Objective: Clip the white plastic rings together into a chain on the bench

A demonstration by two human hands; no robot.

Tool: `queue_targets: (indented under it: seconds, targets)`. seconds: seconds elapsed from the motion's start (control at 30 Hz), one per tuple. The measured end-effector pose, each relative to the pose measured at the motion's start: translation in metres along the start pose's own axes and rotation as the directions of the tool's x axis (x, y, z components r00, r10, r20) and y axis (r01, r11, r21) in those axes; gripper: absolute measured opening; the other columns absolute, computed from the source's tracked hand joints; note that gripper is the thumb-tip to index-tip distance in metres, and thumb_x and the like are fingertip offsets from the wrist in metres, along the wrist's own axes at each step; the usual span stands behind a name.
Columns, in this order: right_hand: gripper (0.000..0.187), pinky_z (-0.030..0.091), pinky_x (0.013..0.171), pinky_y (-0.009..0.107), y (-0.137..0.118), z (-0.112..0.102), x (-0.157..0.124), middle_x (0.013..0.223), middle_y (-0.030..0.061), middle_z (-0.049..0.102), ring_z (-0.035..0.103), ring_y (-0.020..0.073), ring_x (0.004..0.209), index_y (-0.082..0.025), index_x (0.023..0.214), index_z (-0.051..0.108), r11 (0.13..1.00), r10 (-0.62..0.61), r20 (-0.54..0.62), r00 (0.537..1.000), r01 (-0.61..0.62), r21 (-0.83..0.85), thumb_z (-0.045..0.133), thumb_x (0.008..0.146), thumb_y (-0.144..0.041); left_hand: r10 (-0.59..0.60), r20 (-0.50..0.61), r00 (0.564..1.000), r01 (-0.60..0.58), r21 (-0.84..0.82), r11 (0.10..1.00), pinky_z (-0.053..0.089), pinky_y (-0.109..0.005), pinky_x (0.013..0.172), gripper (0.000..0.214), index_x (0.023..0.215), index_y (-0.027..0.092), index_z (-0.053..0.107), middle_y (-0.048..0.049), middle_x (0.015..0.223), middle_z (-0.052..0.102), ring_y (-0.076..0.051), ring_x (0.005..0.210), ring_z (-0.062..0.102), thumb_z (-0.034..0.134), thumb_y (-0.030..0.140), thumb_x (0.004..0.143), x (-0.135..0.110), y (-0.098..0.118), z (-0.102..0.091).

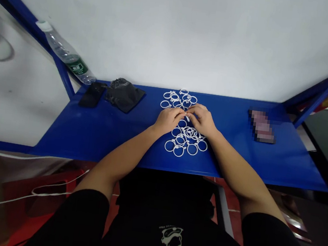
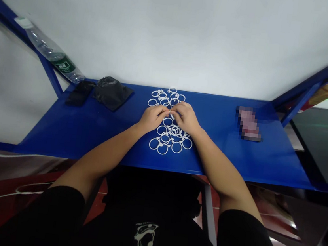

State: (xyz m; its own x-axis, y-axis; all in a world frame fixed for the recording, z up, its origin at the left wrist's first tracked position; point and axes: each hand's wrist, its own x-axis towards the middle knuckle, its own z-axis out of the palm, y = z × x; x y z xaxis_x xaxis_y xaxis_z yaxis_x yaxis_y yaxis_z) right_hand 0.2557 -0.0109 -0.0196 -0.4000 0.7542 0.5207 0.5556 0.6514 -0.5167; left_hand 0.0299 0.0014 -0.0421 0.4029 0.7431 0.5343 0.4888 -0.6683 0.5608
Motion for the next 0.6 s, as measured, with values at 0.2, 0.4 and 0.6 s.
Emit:
queue_targets:
  seconds: [0.2, 0.4, 0.6]
  targets:
    - [0.032, 0.052, 0.104, 0.056, -0.002, -0.001, 0.001, 0.102, 0.0095, 0.078, 0.069, 0.0335, 0.105, -0.029, 0.104, 0.075, 0.999, -0.002, 0.021, 1.0, 0.003, -0.046, 0.053, 0.113, -0.05, 0.007, 0.019, 1.0, -0.007, 0.015, 1.0, 0.058, -0.033, 0.082, 0.014, 0.105, 0.024, 0.078, -0.0033, 0.092, 0.083, -0.019, 0.087, 0.078, 0.068, 0.029, 0.112, 0.002, -0.004, 0.003]
    - [0.03, 0.051, 0.106, 0.057, -0.001, 0.0, 0.001, 0.099, 0.0094, 0.076, 0.068, 0.0334, 0.103, -0.028, 0.105, 0.075, 0.996, 0.005, 0.021, 1.0, -0.003, -0.089, 0.053, 0.113, -0.047, 0.009, 0.033, 0.999, -0.011, 0.058, 0.998, 0.057, -0.035, 0.086, 0.014, 0.103, 0.022, 0.077, -0.0042, 0.093, 0.082, -0.021, 0.087, 0.077, 0.067, 0.028, 0.112, 0.004, -0.003, 0.001]
    - [0.025, 0.055, 0.097, 0.051, 0.007, -0.015, 0.0, 0.101, 0.0093, 0.079, 0.07, 0.0303, 0.1, -0.026, 0.103, 0.073, 0.995, -0.029, 0.0, 1.0, 0.029, -0.099, 0.056, 0.111, -0.042, -0.225, -0.035, 0.974, 0.227, 0.168, 0.959, 0.059, -0.037, 0.098, 0.021, 0.12, 0.024, 0.079, -0.0088, 0.126, 0.079, -0.023, 0.107, 0.076, 0.062, 0.018, 0.11, 0.01, -0.014, -0.021]
